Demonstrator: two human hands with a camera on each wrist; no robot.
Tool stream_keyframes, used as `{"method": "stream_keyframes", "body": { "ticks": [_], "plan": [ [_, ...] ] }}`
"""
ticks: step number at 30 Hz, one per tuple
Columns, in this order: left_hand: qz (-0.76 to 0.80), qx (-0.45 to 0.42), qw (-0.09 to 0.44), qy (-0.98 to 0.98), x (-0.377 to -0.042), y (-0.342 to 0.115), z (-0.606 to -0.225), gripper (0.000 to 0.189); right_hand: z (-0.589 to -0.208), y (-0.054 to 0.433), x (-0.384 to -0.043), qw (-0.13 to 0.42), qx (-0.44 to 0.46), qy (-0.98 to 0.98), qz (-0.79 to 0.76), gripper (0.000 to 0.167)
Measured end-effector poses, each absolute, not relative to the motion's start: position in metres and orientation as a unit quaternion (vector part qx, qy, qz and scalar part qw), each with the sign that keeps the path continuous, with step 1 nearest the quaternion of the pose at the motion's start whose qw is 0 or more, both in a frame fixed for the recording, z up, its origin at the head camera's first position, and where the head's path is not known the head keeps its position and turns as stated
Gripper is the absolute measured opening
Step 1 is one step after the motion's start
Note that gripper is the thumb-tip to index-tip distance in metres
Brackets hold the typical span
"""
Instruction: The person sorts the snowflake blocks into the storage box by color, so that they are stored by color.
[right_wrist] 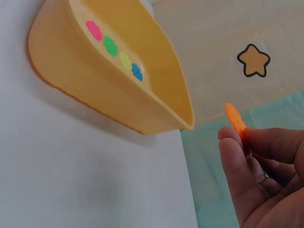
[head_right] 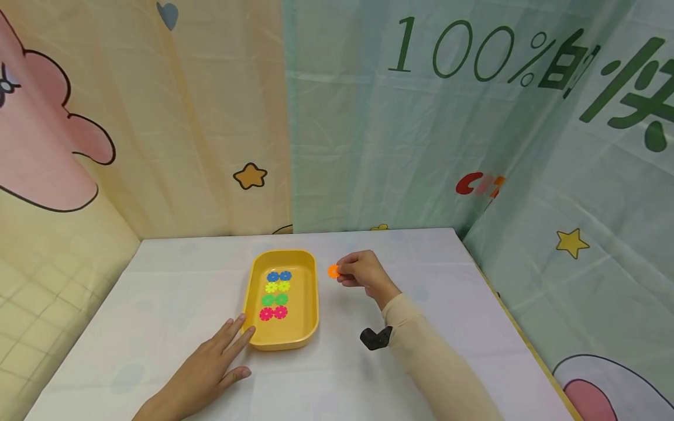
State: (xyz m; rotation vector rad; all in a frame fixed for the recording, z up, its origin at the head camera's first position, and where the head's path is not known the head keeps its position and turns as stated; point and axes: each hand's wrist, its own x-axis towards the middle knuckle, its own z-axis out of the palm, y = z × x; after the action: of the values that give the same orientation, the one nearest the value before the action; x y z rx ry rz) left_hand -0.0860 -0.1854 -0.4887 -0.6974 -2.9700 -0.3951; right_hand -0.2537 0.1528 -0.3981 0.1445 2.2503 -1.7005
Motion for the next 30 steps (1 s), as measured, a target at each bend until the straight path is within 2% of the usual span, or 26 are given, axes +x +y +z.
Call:
{"method": "stream_keyframes", "body": {
  "ticks": [17,30],
  "plan": [
    [-0.132,-0.233,0.034,-0.963,-0.088,-0.187,-0.491,0.078,-0.403,0.097,-0.251,0.193,0.018,0.800,-0.568,0.013],
    [-0.132,-0.239,0.051,-0.961,-0.089,-0.189,-0.494,0.076,-0.421,0.049,-0.237,0.206,-0.020,0.803,-0.558,0.004]
  ]
}}
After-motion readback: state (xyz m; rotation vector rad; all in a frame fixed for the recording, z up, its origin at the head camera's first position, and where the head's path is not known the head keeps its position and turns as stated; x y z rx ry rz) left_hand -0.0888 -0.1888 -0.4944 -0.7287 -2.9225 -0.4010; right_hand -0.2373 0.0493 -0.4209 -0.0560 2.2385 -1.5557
